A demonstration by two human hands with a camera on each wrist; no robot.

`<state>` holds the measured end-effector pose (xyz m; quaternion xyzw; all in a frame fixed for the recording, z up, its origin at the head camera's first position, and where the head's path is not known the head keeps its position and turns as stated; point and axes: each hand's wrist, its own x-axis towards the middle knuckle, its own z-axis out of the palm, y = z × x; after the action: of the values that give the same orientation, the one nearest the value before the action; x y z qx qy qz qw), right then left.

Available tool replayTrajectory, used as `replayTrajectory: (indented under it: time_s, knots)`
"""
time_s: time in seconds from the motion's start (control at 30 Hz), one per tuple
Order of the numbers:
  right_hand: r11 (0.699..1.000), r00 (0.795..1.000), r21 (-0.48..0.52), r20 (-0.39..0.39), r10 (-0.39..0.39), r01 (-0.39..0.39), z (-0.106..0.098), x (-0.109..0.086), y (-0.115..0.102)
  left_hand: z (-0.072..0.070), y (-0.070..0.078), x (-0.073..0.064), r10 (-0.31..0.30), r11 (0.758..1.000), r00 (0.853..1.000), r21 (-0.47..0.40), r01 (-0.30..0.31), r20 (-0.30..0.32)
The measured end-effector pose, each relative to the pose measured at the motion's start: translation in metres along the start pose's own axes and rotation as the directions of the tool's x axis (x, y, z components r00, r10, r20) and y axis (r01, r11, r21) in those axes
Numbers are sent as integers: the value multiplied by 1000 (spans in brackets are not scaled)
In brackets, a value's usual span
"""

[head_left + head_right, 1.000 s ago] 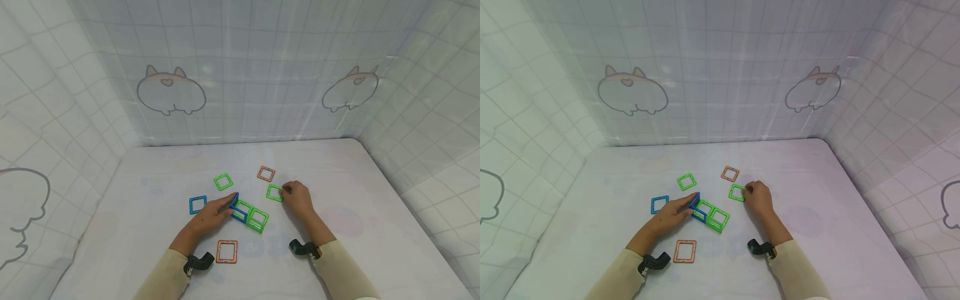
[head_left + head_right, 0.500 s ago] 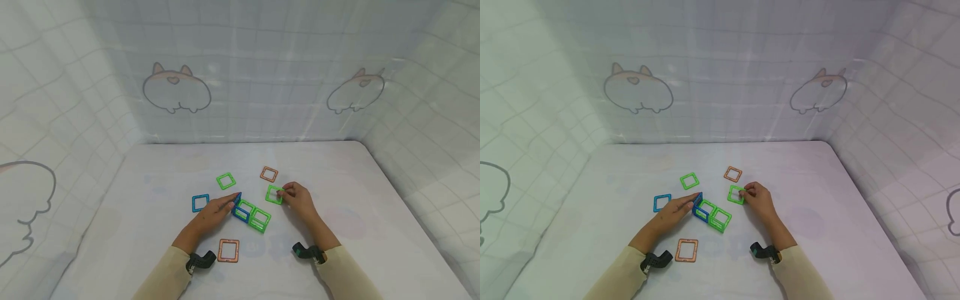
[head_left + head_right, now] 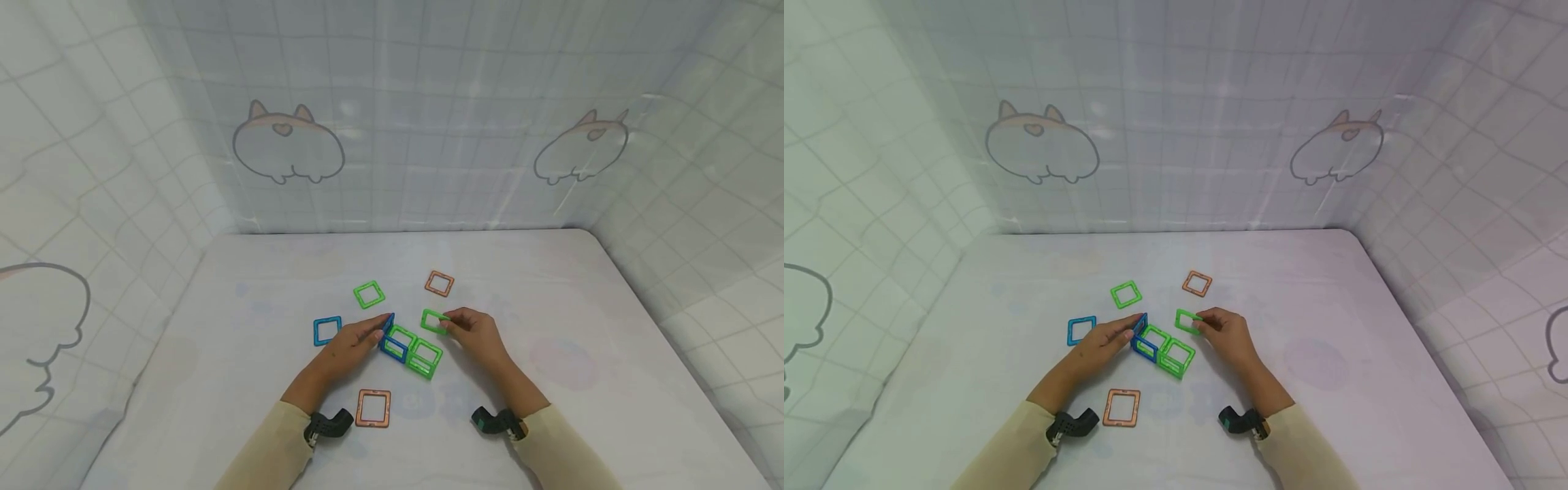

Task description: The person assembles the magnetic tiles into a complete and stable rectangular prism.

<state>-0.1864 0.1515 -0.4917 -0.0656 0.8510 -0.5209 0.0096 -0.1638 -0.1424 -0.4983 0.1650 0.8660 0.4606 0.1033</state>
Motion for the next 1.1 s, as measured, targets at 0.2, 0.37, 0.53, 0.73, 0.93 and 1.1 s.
replayTrajectory:
  time_s: [0.2,0.37,0.53,0.73,0.93,1.1]
  knots:
    - [999,1000,40,19,-9,8,6,-4,-3,1,0,0,13,1000,1000,15,-13,-5]
    - [998,998,54,36,-47,45,10,-8,-6,1,0,1,21,1000,1000,21,-21,-5]
    - [995,996,69,57,-73,69,15,-9,-7,2,-1,1,26,999,1000,19,-26,-9]
    - [994,991,59,82,-101,96,20,-8,-9,1,0,1,23,1000,1000,10,-23,-6]
    - [992,988,25,90,-127,125,25,-4,-12,0,0,2,8,1000,1000,11,-8,0]
    - [992,986,41,110,-127,123,27,-3,-14,1,1,2,5,1000,1000,13,-5,-7]
